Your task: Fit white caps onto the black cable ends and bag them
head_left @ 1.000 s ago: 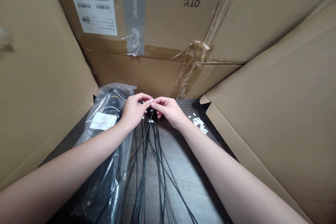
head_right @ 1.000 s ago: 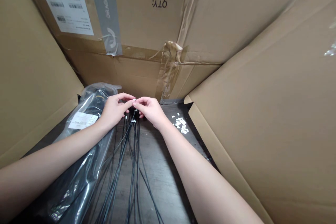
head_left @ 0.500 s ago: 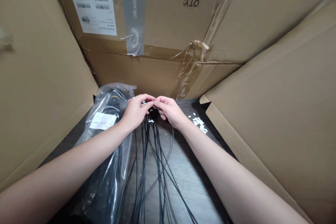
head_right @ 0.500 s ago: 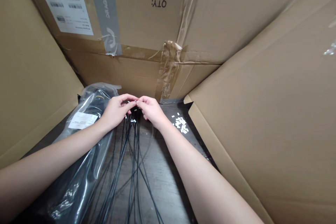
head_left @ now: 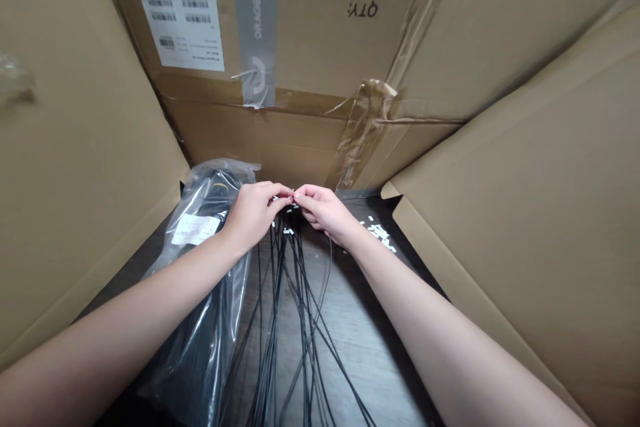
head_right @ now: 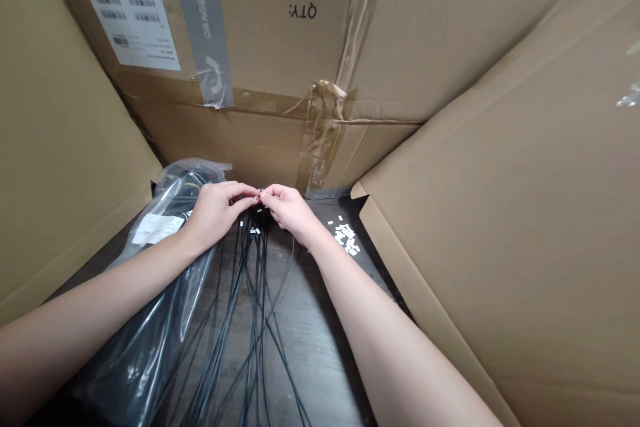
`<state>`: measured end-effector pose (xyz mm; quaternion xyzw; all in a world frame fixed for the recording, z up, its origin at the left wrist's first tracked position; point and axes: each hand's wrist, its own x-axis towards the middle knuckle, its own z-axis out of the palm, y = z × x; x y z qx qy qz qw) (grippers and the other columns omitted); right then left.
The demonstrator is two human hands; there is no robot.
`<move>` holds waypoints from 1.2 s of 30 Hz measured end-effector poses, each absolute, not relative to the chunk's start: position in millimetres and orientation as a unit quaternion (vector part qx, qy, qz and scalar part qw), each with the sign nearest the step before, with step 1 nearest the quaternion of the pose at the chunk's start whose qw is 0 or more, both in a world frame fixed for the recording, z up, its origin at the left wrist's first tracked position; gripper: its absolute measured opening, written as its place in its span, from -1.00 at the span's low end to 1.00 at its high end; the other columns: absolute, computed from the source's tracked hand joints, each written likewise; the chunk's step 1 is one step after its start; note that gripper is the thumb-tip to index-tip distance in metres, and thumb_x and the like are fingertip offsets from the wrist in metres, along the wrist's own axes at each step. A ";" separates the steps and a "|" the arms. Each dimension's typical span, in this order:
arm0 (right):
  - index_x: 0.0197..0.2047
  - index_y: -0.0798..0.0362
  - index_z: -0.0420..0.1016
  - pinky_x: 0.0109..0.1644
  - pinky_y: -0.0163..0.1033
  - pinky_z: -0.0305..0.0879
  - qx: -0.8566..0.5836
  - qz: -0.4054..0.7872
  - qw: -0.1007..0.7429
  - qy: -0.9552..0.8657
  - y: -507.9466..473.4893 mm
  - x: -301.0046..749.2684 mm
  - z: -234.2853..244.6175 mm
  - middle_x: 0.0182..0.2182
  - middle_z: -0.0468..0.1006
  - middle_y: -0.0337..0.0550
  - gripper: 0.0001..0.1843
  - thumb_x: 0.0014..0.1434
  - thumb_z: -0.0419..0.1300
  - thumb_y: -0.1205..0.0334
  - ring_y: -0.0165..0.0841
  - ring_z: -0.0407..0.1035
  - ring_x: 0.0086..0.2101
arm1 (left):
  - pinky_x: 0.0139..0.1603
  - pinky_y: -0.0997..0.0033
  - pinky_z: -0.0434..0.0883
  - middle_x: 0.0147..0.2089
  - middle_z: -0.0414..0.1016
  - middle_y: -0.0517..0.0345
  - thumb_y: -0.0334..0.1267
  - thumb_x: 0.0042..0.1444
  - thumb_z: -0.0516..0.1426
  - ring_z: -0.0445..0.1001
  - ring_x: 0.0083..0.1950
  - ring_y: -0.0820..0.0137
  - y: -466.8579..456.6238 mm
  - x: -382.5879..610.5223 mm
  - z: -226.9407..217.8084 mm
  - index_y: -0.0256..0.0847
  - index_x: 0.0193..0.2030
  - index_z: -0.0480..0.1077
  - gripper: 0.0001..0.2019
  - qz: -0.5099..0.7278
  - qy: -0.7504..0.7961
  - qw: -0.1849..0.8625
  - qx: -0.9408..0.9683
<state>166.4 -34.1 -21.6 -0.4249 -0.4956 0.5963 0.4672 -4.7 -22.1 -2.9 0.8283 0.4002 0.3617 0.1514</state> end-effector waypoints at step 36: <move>-0.44 0.09 0.39 -0.68 -0.44 -0.38 -0.440 0.605 0.471 -0.468 -36.9 167.1 -14.9 -0.77 0.04 -0.54 -0.75 -0.09 0.34 0.14 -0.67 -0.19 -0.75 | -0.27 0.42 0.46 -0.31 0.66 0.10 -0.31 0.23 0.20 0.57 -0.37 0.39 -19.6 -7.5 -7.6 -0.20 -0.19 0.62 -0.87 0.357 0.345 0.059 0.866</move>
